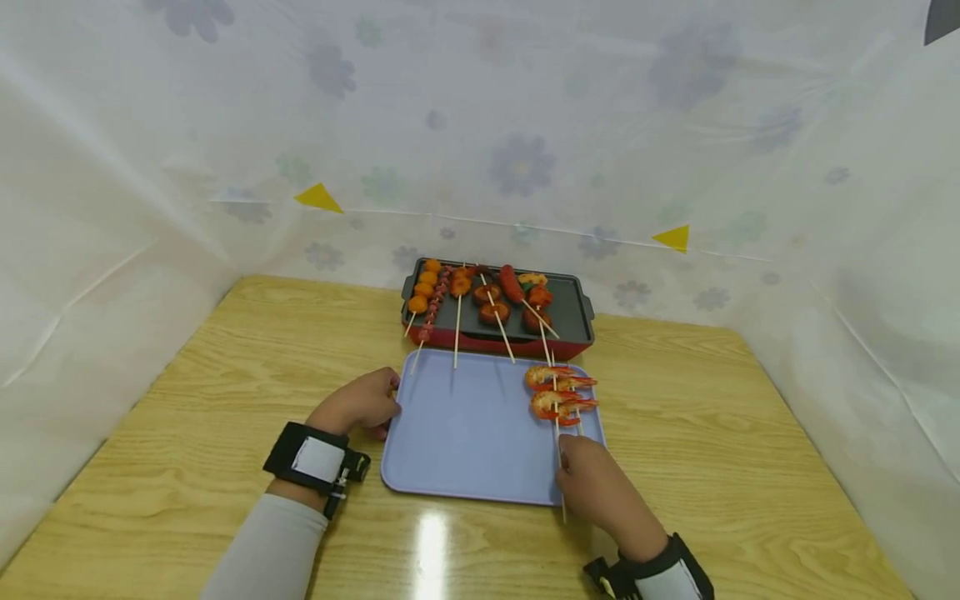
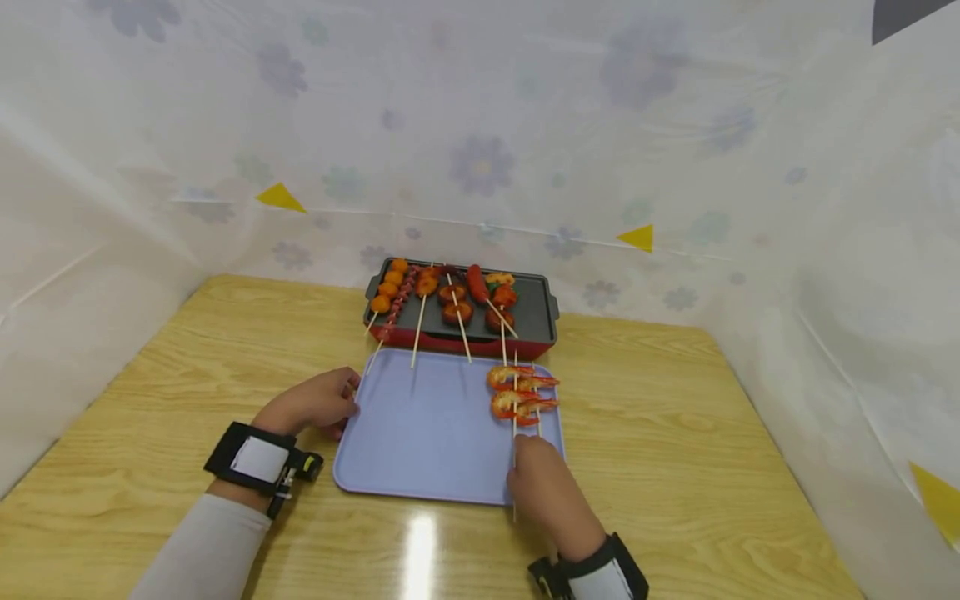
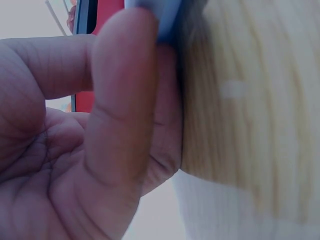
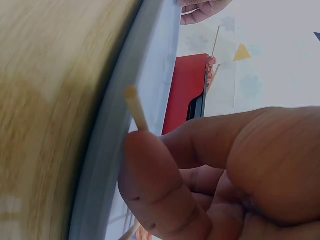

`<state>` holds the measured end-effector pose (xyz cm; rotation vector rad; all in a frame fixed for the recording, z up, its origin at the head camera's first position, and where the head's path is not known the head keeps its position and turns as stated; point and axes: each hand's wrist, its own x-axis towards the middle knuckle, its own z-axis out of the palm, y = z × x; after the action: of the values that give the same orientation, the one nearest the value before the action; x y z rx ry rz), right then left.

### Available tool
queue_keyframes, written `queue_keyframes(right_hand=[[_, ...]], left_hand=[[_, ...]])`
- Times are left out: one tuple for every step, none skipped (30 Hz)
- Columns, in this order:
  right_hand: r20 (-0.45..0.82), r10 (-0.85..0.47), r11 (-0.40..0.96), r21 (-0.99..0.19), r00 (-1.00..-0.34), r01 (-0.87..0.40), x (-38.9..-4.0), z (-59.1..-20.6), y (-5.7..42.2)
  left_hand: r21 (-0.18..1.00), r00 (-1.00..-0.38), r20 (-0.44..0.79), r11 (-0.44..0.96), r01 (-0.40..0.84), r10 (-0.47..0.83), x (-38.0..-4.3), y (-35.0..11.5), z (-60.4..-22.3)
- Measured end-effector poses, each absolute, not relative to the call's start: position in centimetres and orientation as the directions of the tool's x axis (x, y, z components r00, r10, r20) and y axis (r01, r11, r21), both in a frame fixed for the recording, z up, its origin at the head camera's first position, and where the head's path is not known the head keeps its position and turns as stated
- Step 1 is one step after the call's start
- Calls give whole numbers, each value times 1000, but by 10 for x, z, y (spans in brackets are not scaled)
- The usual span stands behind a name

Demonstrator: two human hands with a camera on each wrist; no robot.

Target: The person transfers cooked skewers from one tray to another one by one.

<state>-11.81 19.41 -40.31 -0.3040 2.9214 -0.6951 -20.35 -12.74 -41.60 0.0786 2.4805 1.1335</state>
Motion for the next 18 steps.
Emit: queue_keyframes(right_hand=[[-77,-222,875,-455,-972,-164,-118,-403,194],[-80,-222,876,-453,-972,-163,-119,-403,194],[-82,-222,878,-450,-972,-163,-119,-403,195],[-81,-222,879,-447,-972,-163,-119,-404,195],[-82,-221,880,-446,-972,-163,-119,-404,195],[-88,-217,882,-445,-972,-157,-119,-405,196],[-96,-212,883,-445,-973,-149,-119,-405,196],[-103,-207,884,-446,-973,-141,-119,-405,196],[-109,-199,888,-441,-974,-132,-119,-405,196],[-117,-185,889,-442,-976,-116,-119,-403,197],[-120,-170,891,-442,-978,-101,-118,-401,197],[-114,-159,893,-441,-981,-94,-118,-398,198],[-101,-148,894,-440,-984,-90,-119,-395,200],[-79,-142,891,-444,-987,-92,-119,-390,201],[-49,-136,887,-451,-989,-100,-119,-386,202],[-11,-140,881,-459,-990,-120,-120,-382,204],[36,-152,879,-452,-988,-152,-121,-379,205],[82,-169,874,-448,-982,-188,-121,-376,206]], left_hand=[[736,-914,-342,667,-117,218,-203,-127,-416],[738,-914,-341,665,-116,219,-203,-127,-416],[740,-914,-340,663,-115,221,-203,-127,-416],[740,-914,-339,663,-113,222,-202,-127,-416],[741,-915,-338,662,-114,221,-202,-126,-416],[739,-915,-338,664,-112,222,-202,-126,-416],[735,-913,-342,668,-114,220,-202,-126,-416],[730,-911,-347,674,-113,222,-202,-126,-416],[727,-909,-354,677,-118,221,-202,-126,-417],[722,-907,-360,681,-122,219,-202,-126,-417],[718,-905,-366,684,-126,217,-201,-126,-417],[716,-904,-368,687,-126,218,-201,-127,-417],[715,-903,-371,687,-128,218,-202,-127,-417],[716,-903,-370,687,-126,220,-202,-127,-417],[716,-904,-368,687,-126,217,-202,-127,-416],[715,-905,-365,688,-123,217,-203,-127,-415],[715,-906,-362,688,-121,218,-203,-127,-414],[715,-906,-362,688,-119,219,-204,-127,-414]])
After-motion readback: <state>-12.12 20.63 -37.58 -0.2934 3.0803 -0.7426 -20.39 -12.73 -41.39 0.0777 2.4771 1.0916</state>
